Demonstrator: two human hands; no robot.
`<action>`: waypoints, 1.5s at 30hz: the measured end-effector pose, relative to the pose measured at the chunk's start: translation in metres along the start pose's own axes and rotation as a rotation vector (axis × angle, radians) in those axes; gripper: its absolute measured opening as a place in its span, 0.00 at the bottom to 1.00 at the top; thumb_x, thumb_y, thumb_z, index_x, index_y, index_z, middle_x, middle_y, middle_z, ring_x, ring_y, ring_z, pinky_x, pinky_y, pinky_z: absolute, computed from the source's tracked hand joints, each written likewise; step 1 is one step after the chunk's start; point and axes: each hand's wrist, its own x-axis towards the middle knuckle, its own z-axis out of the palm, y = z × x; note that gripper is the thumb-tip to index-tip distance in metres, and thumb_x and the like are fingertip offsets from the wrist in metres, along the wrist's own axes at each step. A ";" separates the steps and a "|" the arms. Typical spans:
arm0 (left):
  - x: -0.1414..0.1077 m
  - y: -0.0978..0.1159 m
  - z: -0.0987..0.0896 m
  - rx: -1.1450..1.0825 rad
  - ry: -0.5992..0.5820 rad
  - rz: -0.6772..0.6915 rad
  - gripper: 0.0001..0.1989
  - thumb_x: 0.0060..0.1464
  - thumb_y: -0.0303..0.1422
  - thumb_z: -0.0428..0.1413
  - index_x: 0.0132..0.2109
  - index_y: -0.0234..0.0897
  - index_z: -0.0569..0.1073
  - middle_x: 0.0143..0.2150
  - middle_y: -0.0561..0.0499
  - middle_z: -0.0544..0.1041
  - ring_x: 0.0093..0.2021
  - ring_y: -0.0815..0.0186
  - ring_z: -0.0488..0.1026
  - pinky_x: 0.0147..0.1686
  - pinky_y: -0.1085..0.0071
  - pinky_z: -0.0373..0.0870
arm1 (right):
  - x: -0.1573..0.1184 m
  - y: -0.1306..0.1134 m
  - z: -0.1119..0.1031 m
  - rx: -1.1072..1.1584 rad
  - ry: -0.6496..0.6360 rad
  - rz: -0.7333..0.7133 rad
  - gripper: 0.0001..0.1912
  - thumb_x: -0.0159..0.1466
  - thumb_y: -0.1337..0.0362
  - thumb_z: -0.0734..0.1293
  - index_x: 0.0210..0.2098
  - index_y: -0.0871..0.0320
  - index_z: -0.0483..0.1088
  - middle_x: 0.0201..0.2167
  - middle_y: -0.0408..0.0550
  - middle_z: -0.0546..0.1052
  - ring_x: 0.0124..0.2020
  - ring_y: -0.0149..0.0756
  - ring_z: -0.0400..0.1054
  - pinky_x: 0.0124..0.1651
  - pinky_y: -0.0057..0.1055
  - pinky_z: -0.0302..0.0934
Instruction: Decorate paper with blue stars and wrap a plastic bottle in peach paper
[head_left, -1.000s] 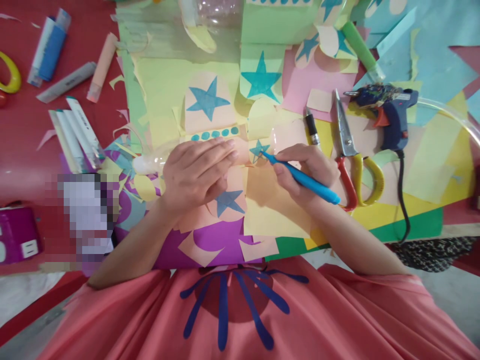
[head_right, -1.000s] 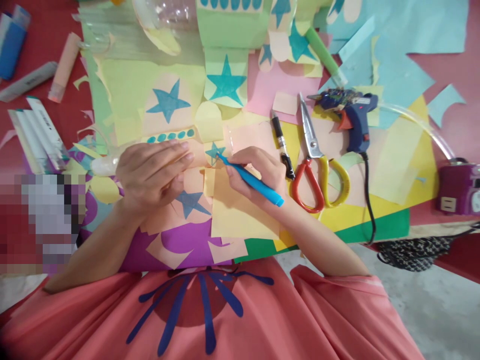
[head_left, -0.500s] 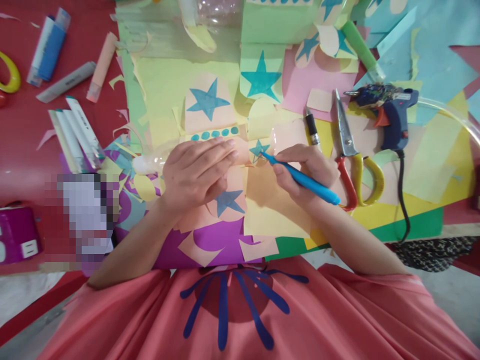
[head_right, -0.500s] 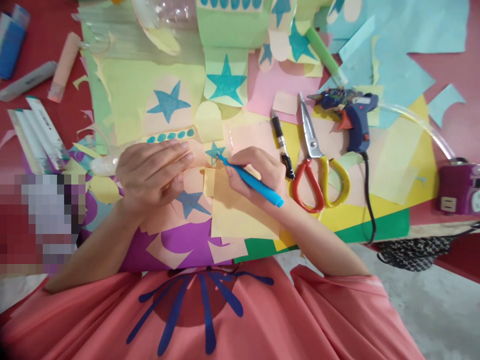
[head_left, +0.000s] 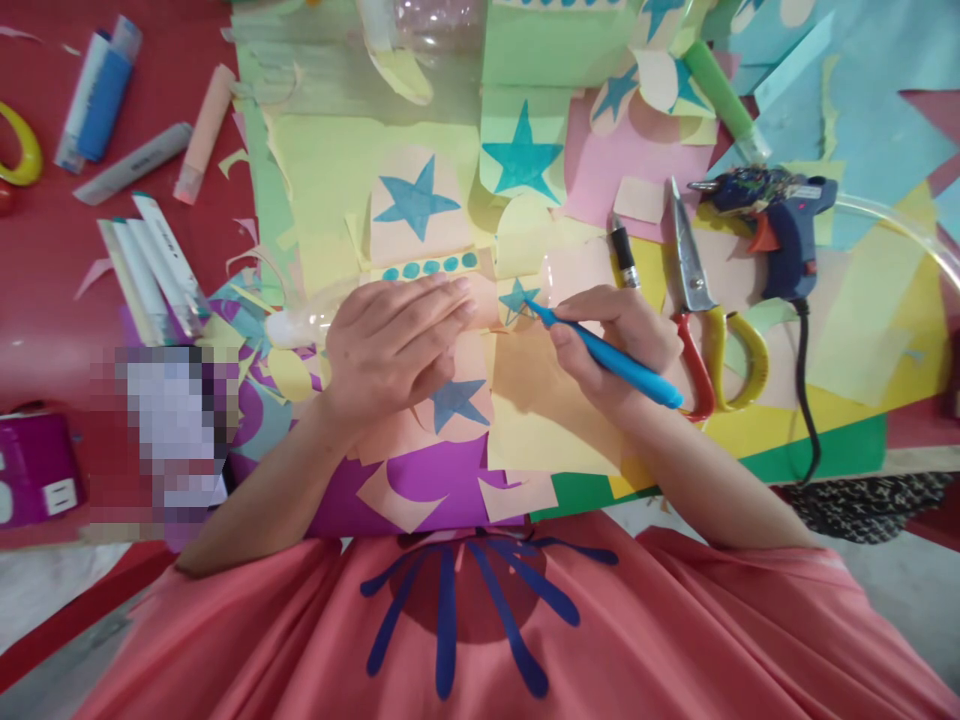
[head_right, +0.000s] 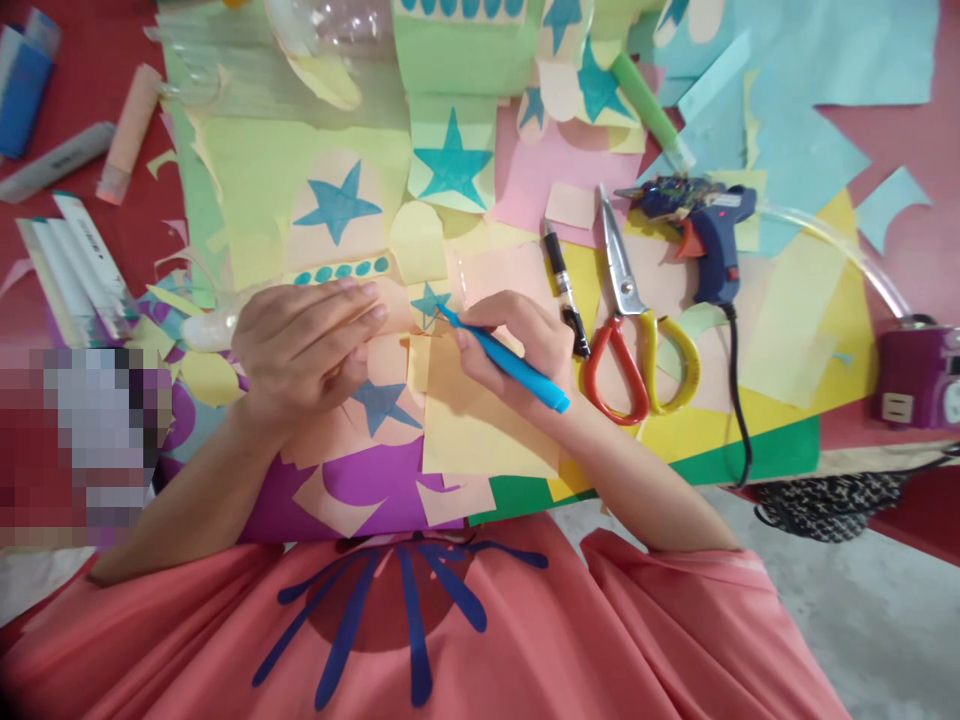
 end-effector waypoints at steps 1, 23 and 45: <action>0.000 0.000 0.000 0.005 0.015 0.011 0.18 0.61 0.28 0.50 0.57 0.43 0.70 0.49 0.51 0.83 0.51 0.63 0.80 0.48 0.66 0.74 | 0.000 0.000 -0.001 0.004 -0.017 0.002 0.07 0.62 0.72 0.68 0.36 0.53 0.69 0.28 0.41 0.76 0.29 0.31 0.74 0.31 0.29 0.70; -0.002 0.001 0.000 -0.002 -0.026 -0.029 0.19 0.62 0.29 0.50 0.58 0.48 0.71 0.51 0.54 0.82 0.52 0.64 0.79 0.49 0.65 0.73 | -0.001 0.003 0.000 0.012 0.021 0.000 0.05 0.62 0.69 0.68 0.35 0.51 0.71 0.27 0.41 0.77 0.27 0.33 0.73 0.29 0.33 0.70; -0.001 0.004 -0.003 0.077 -0.062 -0.138 0.20 0.64 0.35 0.50 0.62 0.47 0.66 0.54 0.51 0.80 0.54 0.60 0.77 0.52 0.58 0.67 | -0.001 0.004 0.000 0.150 0.032 0.051 0.07 0.65 0.66 0.67 0.42 0.51 0.73 0.35 0.46 0.80 0.35 0.37 0.78 0.37 0.37 0.75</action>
